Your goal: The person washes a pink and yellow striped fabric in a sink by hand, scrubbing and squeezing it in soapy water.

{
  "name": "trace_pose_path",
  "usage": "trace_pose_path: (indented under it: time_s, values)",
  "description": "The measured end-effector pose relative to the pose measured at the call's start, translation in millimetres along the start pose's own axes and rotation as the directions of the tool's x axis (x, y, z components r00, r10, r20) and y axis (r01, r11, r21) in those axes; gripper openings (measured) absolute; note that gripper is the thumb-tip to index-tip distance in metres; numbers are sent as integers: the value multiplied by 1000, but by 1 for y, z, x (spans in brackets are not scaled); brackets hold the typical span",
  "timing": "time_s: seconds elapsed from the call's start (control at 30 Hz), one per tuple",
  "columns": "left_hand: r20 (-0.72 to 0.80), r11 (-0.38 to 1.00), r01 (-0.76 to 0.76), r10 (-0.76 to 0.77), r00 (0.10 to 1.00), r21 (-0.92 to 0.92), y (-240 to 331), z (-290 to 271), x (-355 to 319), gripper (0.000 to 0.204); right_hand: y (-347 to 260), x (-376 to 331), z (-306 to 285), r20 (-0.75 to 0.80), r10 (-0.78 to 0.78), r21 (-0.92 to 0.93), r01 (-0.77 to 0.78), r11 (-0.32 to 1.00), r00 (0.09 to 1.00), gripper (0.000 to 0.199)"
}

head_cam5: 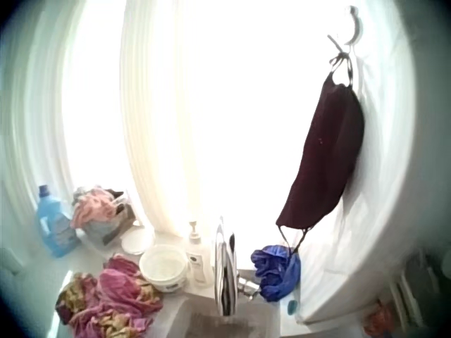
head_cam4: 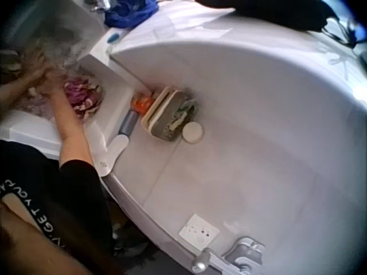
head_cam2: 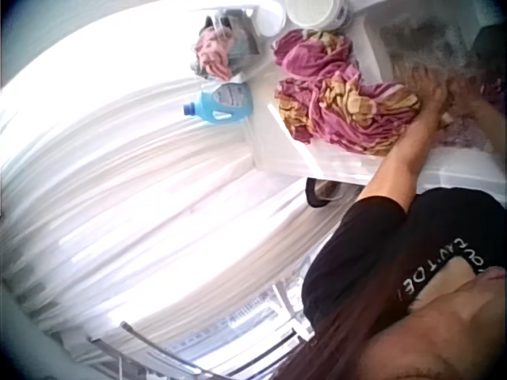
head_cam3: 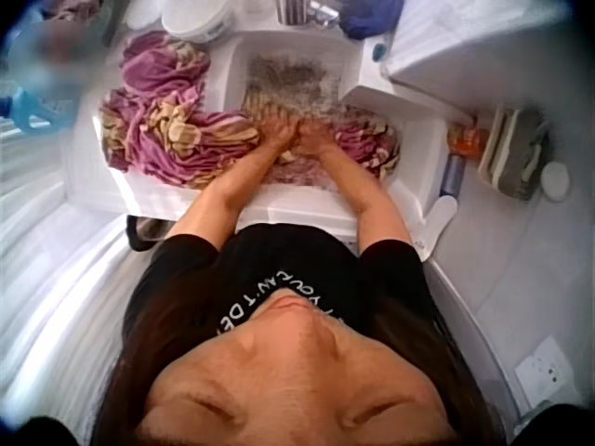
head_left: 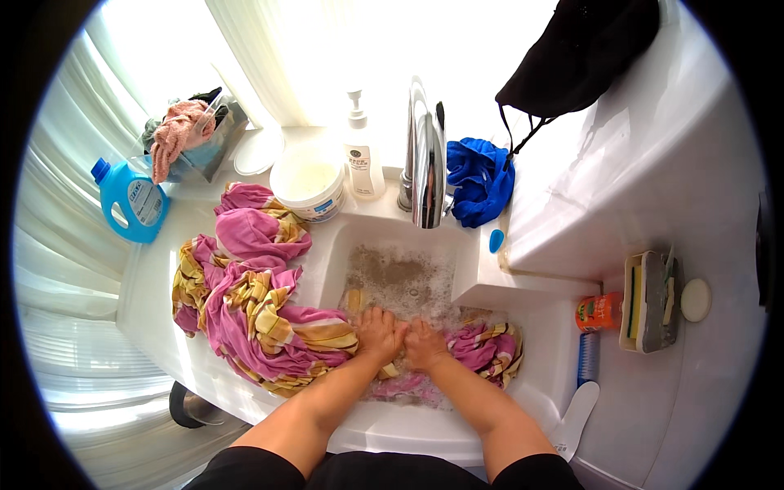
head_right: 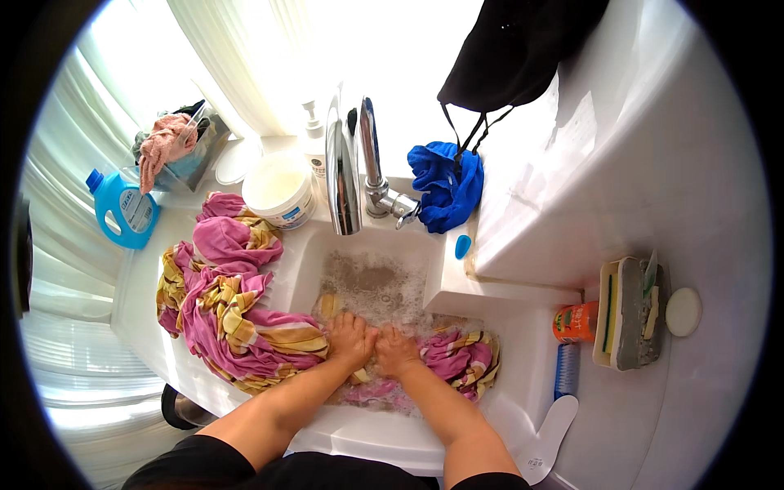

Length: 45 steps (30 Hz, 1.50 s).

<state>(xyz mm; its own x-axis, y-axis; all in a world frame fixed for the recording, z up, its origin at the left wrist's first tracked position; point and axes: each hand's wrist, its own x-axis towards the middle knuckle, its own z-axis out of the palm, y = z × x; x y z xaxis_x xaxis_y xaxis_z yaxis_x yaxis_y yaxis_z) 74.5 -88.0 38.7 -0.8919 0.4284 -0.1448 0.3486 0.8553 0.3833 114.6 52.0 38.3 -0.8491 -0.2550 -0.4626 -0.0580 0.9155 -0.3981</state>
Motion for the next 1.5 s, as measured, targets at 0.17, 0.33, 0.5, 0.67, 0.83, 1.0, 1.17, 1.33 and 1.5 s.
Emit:
trace_pose_path:
  time_s: [0.17, 0.33, 0.5, 0.67, 0.83, 1.0, 1.17, 1.33, 1.5]
  values:
    - [455, 987, 137, -159, 876, 81, -16, 8, 56, 36, 12, 30, -26, 26, -139, 112, 135, 985, 990, 66]
    - [416, 932, 363, -338, 844, 21, -21, 14, 102, 40, 2, 54, -67, 63, 123, 241, -135, 961, 990, 53]
    - [-98, 859, 258, -332, 938, -442, -32, -9, 100, 41, -21, 4, -82, -382, 183, 448, 8, 894, 906, 39]
    - [299, 922, 384, -353, 887, -52, -23, -28, 88, 75, -49, -87, -90, -616, -186, 277, 431, 859, 766, 34]
    - [563, 953, 198, -36, 826, -229, -4, -54, 20, 82, -17, -142, -65, -537, -93, 277, 279, 920, 839, 57]
    - [275, 925, -238, 321, 906, -297, 18, -97, -63, 72, -7, -151, -37, -327, -171, -137, 133, 982, 929, 102]
    - [439, 946, -283, 188, 878, 161, 14, -61, -76, 113, -9, -88, 6, -336, -385, -207, 331, 921, 860, 95]
    - [402, 975, -193, 133, 906, 113, -4, -24, -38, 110, 5, -36, 7, -332, -374, -187, 328, 926, 866, 88]
    - [448, 999, -45, 29, 894, 26, -11, 3, -21, 78, 31, -4, 15, -57, -329, 64, 332, 941, 943, 63]
